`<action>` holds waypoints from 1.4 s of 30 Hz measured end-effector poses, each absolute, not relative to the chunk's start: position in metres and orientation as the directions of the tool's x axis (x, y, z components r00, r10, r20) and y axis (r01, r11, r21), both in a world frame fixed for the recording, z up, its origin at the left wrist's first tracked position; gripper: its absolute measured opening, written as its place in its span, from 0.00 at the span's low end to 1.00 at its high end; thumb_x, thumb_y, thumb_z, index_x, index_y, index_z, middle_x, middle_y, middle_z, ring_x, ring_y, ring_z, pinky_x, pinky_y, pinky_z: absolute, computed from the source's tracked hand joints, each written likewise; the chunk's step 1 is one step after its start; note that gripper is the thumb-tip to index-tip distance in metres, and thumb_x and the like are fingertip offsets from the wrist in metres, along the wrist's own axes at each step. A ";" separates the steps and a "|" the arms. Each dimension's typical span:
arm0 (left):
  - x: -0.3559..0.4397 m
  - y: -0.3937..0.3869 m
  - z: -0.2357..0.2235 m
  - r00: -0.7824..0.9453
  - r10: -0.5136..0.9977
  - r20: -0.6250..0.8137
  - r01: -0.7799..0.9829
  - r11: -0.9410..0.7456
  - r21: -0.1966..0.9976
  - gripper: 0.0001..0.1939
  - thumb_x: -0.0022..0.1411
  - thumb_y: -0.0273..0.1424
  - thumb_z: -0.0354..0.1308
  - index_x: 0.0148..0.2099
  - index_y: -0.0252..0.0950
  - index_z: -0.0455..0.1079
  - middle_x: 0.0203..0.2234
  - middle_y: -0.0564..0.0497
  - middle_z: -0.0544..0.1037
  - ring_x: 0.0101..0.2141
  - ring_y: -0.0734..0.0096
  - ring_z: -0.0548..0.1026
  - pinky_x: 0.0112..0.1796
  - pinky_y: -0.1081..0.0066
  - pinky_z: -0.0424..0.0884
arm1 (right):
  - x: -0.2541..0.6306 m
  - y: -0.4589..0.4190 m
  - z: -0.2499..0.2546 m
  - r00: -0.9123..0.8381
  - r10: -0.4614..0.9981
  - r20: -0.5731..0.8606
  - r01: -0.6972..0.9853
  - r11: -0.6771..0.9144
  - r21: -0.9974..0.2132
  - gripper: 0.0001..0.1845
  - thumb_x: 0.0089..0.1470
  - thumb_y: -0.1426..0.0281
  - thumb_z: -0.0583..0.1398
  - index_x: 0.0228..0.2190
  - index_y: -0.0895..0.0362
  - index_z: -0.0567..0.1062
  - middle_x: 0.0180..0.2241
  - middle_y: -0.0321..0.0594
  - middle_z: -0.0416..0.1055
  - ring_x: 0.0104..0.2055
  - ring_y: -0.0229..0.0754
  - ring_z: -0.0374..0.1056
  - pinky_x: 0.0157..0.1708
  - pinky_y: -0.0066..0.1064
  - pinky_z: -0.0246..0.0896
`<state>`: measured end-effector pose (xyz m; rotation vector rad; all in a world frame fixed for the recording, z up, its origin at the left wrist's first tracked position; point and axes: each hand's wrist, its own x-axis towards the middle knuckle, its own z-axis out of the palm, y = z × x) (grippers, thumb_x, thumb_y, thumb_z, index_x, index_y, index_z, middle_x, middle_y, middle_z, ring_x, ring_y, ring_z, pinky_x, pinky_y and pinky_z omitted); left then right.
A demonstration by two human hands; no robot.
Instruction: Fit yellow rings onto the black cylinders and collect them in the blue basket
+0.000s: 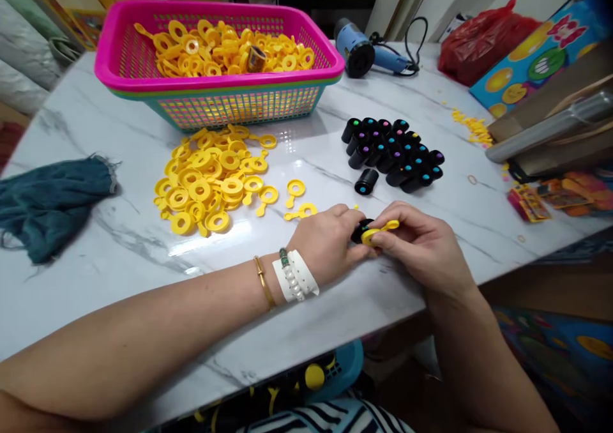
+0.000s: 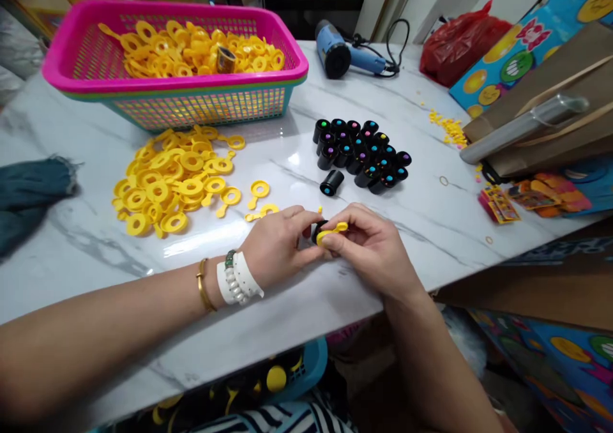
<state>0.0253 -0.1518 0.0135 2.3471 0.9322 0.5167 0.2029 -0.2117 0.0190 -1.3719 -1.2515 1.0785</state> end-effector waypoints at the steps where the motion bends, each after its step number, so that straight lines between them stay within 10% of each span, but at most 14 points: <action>1: 0.025 -0.152 0.013 0.680 0.720 0.137 0.519 -0.604 0.605 0.17 0.58 0.42 0.61 0.46 0.37 0.73 0.35 0.50 0.76 0.31 0.67 0.73 0.30 0.70 0.66 | 0.203 -0.212 0.018 0.112 0.993 -0.027 0.130 -0.041 -0.991 0.07 0.49 0.67 0.69 0.31 0.55 0.78 0.29 0.36 0.71 0.25 0.35 0.68 0.25 0.26 0.67; 10: 0.026 -0.152 0.012 0.679 0.724 0.122 0.535 -0.601 0.594 0.15 0.60 0.32 0.56 0.50 0.38 0.71 0.39 0.50 0.79 0.38 0.63 0.76 0.35 0.67 0.70 | 0.202 -0.204 0.011 0.127 0.980 -0.155 -0.027 -0.153 -0.988 0.12 0.46 0.66 0.71 0.32 0.56 0.75 0.24 0.32 0.72 0.17 0.32 0.66 0.16 0.24 0.65; 42: 0.024 -0.147 0.024 0.712 0.697 0.081 0.471 -0.561 0.681 0.15 0.62 0.42 0.57 0.44 0.38 0.77 0.37 0.48 0.77 0.33 0.67 0.74 0.34 0.68 0.68 | 0.191 -0.198 0.016 0.147 0.980 -0.132 -0.027 -0.129 -0.991 0.18 0.46 0.63 0.70 0.25 0.54 0.66 0.19 0.28 0.69 0.12 0.29 0.59 0.10 0.22 0.57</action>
